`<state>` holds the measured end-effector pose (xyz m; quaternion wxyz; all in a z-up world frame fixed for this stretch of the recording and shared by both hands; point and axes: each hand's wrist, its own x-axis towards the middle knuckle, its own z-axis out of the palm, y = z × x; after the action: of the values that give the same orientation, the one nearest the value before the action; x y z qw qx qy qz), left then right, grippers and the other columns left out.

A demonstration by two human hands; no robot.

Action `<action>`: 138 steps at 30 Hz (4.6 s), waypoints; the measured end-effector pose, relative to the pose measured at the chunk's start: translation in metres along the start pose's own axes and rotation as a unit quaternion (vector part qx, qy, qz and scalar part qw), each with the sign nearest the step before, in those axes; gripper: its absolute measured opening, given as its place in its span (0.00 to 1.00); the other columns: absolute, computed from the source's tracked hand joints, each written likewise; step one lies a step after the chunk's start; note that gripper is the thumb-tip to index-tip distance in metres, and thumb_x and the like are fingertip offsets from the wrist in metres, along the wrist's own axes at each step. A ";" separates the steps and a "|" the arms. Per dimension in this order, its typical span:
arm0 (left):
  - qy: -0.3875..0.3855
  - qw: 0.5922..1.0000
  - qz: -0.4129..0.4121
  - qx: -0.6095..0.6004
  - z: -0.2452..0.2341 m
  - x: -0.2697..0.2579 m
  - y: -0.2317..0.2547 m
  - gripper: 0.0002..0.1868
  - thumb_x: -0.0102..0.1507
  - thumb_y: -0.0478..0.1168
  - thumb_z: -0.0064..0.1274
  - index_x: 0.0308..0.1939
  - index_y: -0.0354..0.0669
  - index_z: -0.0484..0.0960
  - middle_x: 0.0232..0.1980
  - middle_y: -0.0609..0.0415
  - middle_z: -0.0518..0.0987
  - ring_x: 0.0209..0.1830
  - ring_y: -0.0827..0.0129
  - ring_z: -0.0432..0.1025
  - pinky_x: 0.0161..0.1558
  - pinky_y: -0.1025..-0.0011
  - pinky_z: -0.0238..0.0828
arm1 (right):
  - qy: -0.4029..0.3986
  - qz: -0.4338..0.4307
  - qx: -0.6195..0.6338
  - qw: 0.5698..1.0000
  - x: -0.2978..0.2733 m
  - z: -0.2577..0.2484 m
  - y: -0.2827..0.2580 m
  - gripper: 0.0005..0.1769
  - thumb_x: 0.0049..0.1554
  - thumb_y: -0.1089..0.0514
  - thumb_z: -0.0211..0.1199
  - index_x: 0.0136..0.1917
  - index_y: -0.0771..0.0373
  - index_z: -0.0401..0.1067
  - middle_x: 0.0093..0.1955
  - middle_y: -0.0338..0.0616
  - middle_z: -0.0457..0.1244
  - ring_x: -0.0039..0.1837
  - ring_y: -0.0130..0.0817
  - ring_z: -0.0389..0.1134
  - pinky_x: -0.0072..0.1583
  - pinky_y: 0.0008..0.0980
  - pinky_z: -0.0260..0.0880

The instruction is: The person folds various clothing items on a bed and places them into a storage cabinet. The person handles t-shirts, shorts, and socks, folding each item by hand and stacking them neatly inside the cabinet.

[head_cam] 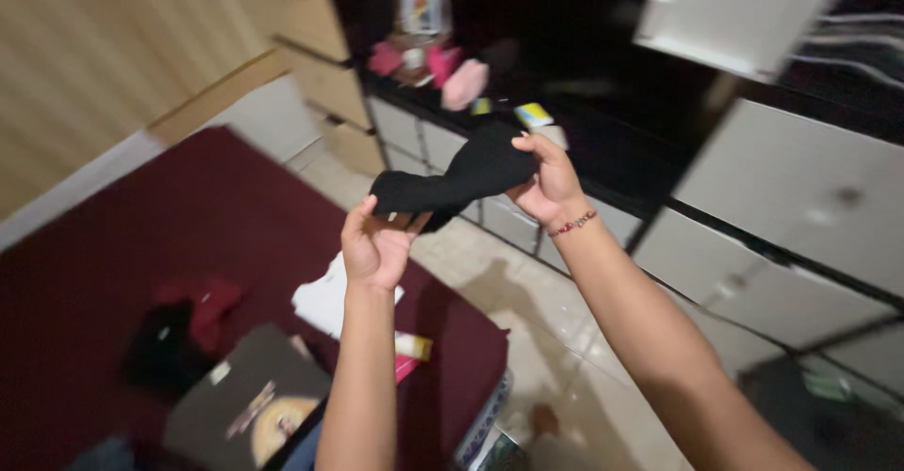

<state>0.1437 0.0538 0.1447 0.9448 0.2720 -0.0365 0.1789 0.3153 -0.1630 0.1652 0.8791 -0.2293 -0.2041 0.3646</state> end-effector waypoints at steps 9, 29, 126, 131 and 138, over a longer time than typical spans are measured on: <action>-0.022 0.980 -0.178 -0.089 0.075 0.052 -0.182 0.26 0.70 0.55 0.49 0.55 0.32 0.78 0.55 0.39 0.81 0.57 0.50 0.76 0.63 0.53 0.73 | 0.006 -0.155 -0.059 0.986 -0.161 -0.015 -0.127 0.12 0.62 0.62 0.58 0.57 0.69 0.71 0.55 0.49 0.69 0.57 0.41 0.71 0.64 0.40 0.72; -0.180 0.933 -0.307 0.059 0.294 -0.018 -0.491 0.41 0.58 0.21 0.39 0.77 0.44 0.63 0.61 0.40 0.76 0.51 0.56 0.75 0.55 0.60 0.76 | 0.236 -0.188 -0.044 0.952 -0.454 -0.133 -0.307 0.16 0.65 0.53 0.60 0.54 0.70 0.76 0.53 0.52 0.71 0.55 0.42 0.74 0.61 0.40 0.75; -0.279 0.439 0.350 0.779 0.358 0.351 -0.619 0.40 0.56 0.27 0.51 0.74 0.36 0.64 0.73 0.38 0.67 0.75 0.42 0.60 0.74 0.42 0.50 | 0.469 -0.093 -0.609 0.633 -0.122 -0.438 -0.687 0.29 0.62 0.50 0.58 0.74 0.54 0.76 0.75 0.46 0.65 0.75 0.39 0.65 0.71 0.36 0.65; -0.260 0.467 0.355 0.767 0.349 0.366 -0.621 0.30 0.63 0.27 0.46 0.71 0.30 0.67 0.72 0.34 0.69 0.76 0.40 0.61 0.74 0.51 0.57 | 0.472 -0.277 -0.631 0.550 -0.150 -0.360 -0.617 0.54 0.45 0.63 0.75 0.78 0.67 0.50 0.79 0.58 0.51 0.79 0.50 0.52 0.76 0.37 0.54; -0.233 0.429 0.355 0.797 0.352 0.363 -0.631 0.31 0.64 0.29 0.44 0.73 0.25 0.63 0.70 0.31 0.69 0.75 0.39 0.60 0.76 0.48 0.54 | 0.432 -0.156 -0.821 0.339 -0.163 -0.293 -0.556 0.38 0.63 0.47 0.64 0.80 0.57 0.55 0.73 0.55 0.55 0.75 0.53 0.56 0.78 0.52 0.53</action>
<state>0.7178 -0.5136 0.1882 0.1166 0.8989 -0.1893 0.3777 0.6673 -0.7068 0.2032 0.2544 -0.9252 -0.0248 -0.2805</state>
